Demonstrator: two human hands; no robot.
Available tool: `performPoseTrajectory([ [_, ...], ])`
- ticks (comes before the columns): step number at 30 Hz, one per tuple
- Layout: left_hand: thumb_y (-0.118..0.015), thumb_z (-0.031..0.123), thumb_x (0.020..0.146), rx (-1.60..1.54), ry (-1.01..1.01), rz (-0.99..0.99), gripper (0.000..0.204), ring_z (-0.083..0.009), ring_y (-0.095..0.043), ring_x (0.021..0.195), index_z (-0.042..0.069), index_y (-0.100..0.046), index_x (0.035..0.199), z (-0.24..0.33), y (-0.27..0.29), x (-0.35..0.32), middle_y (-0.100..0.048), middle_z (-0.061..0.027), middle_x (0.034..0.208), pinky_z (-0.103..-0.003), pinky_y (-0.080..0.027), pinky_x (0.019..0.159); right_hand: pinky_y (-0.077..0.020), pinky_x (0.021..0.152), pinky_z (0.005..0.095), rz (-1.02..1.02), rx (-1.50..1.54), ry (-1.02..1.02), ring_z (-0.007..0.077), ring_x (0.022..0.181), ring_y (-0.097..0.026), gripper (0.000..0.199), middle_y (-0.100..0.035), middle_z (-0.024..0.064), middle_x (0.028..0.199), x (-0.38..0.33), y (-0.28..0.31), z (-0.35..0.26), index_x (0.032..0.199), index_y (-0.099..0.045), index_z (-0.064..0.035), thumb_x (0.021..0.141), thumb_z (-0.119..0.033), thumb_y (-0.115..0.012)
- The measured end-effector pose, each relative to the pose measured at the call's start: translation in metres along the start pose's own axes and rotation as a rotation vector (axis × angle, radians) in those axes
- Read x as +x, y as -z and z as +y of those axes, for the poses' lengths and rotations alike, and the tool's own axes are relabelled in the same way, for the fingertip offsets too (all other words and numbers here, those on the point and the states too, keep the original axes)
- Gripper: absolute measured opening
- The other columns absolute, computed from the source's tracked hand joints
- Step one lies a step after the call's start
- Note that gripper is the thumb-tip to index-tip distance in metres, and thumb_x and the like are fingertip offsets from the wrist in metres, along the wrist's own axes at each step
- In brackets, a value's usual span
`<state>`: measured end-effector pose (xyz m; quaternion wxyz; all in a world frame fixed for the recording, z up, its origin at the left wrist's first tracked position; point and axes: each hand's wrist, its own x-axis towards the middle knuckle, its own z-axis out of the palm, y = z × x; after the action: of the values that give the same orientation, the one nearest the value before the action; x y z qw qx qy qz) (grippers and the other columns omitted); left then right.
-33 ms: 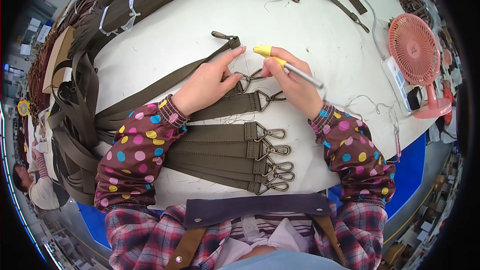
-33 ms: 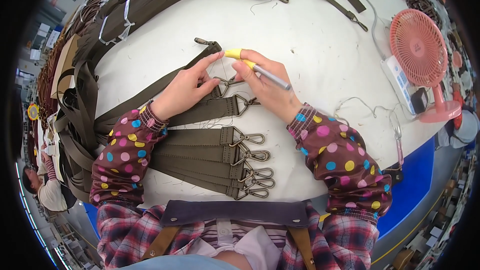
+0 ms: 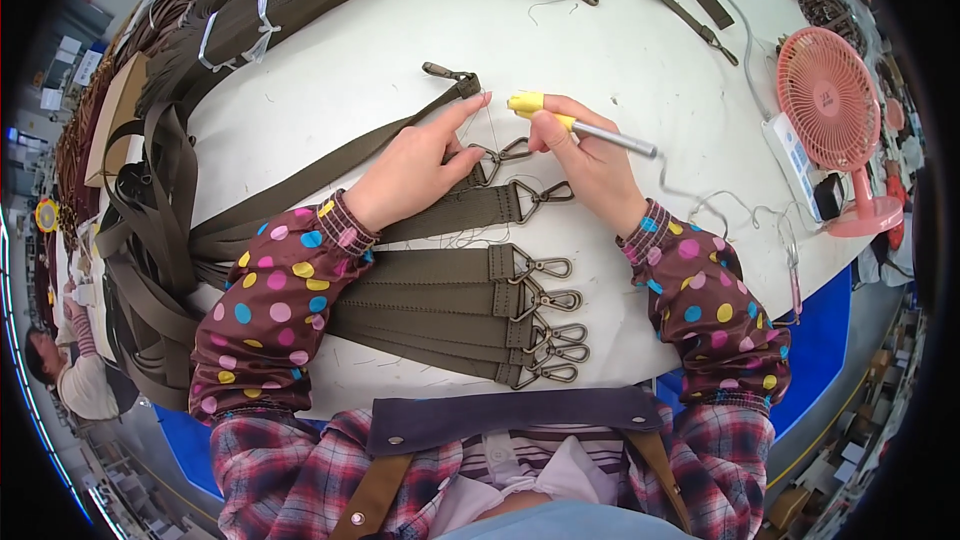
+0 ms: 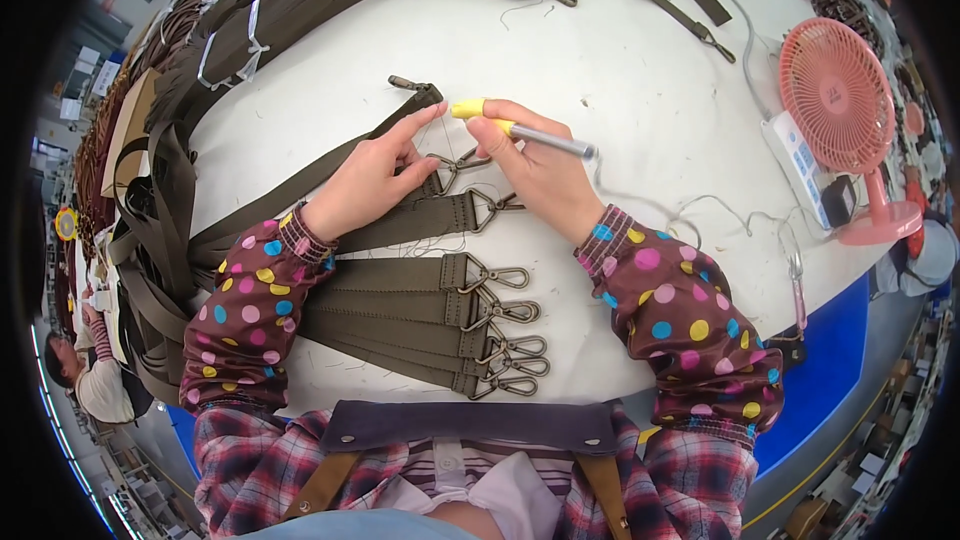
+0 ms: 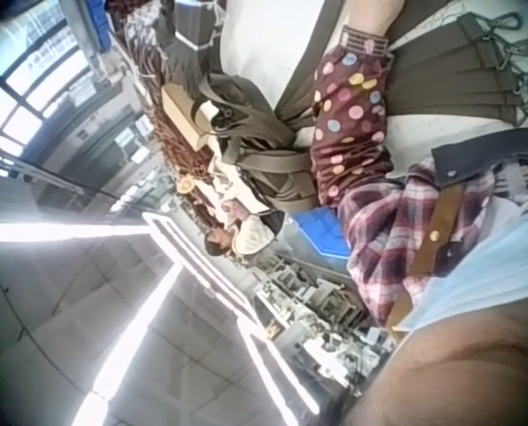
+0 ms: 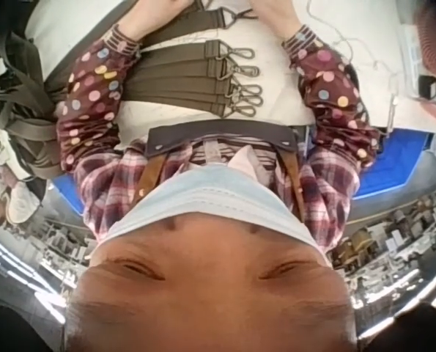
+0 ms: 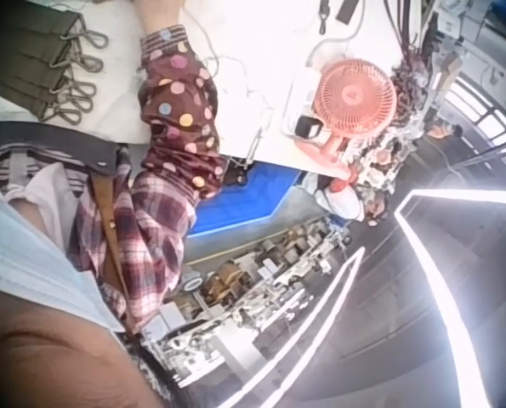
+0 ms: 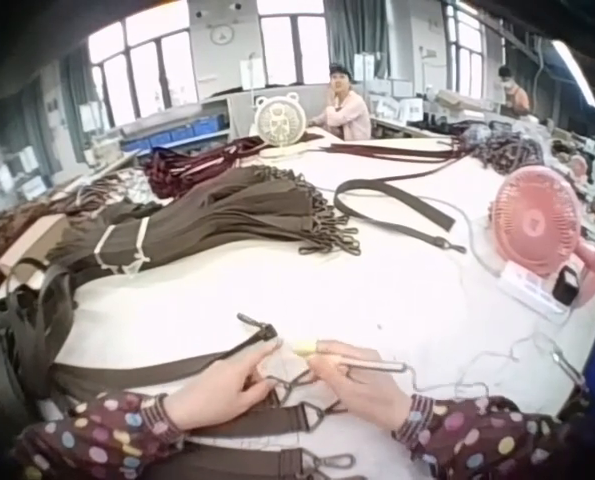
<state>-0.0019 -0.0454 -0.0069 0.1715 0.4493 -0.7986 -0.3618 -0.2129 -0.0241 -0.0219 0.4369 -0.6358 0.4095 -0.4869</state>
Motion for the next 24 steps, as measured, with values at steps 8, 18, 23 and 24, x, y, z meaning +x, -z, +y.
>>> performPoseTrajectory([
  [8,-0.06,0.015,0.088,-0.011,0.021,0.002,0.06,-0.0124,-0.052,0.058,0.014,-0.034,0.142,0.002,0.0,-0.001,-0.059,-0.0048,0.067,-0.026,-0.043,0.06,-0.0386,0.056,0.0192,-0.022,0.031,-0.117,0.0039,0.062,-0.047,0.029,-0.056,-0.0014,0.069,0.002,-0.004,0.008,0.095,-0.063,-0.0003,0.095,-0.028,-0.054],
  [18,-0.061,0.013,0.088,-0.013,0.019,0.003,0.06,-0.0108,-0.052,0.06,0.013,-0.034,0.142,0.004,0.001,-0.002,-0.058,-0.0035,0.066,-0.026,-0.044,0.061,-0.0329,0.051,0.0208,-0.012,-0.04,-0.117,0.0034,0.057,-0.04,0.027,-0.05,-0.0038,0.063,0.002,-0.005,0.013,0.092,-0.063,-0.0014,0.095,-0.027,-0.054],
  [23,-0.062,0.007,0.087,-0.167,0.023,-0.006,0.058,-0.0078,-0.054,0.069,0.008,-0.037,0.139,-0.003,-0.002,0.0,-0.06,-0.0015,0.078,-0.023,-0.045,0.067,-0.04,0.055,0.0212,0.076,-0.021,-0.094,0.0049,0.06,-0.049,0.021,-0.055,-0.0007,0.065,-0.003,-0.002,0.006,0.096,-0.062,-0.002,0.094,-0.022,-0.055],
  [24,-0.063,0.005,0.086,-0.278,0.033,-0.011,0.057,-0.007,-0.054,0.072,0.007,-0.038,0.138,-0.006,-0.003,0.0,-0.061,-0.001,0.082,-0.022,-0.045,0.069,-0.0428,0.057,0.0218,0.1,0.0,-0.091,0.0065,0.06,-0.053,0.019,-0.058,0.0011,0.066,-0.006,0.0,0.004,0.098,-0.062,-0.0026,0.094,-0.02,-0.055],
])
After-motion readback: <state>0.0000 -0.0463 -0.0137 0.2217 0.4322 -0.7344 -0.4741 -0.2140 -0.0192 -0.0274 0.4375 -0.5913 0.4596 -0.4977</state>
